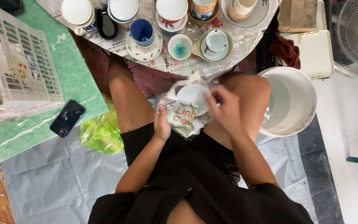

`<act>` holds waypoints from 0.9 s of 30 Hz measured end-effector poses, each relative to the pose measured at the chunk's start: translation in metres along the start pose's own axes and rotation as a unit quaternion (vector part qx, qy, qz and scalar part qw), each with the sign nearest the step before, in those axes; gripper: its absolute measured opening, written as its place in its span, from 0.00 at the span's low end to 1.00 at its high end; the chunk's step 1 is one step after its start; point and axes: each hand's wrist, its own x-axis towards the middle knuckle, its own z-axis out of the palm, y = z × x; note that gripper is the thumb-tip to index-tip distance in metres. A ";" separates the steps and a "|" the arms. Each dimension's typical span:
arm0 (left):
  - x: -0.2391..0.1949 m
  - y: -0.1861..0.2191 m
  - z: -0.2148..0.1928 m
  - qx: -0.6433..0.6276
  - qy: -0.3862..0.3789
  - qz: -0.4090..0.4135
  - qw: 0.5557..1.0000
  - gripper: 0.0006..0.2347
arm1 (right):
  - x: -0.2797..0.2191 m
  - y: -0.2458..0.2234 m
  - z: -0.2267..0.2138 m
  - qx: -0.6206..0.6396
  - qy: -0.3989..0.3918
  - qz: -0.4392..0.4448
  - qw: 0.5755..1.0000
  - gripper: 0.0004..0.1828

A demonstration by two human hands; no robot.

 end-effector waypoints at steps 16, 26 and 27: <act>0.009 -0.083 -0.041 0.058 -0.066 -0.164 0.983 0.17 | 0.283 0.154 -0.087 0.065 0.154 -0.043 0.985 0.12; 0.010 -0.084 -0.037 0.109 -0.073 -0.195 0.972 0.16 | 0.357 0.168 -0.011 -0.050 0.076 -0.062 0.994 0.13; 0.010 -0.083 -0.038 0.111 -0.083 -0.203 0.969 0.16 | 0.360 0.171 -0.008 -0.075 0.070 -0.063 0.993 0.14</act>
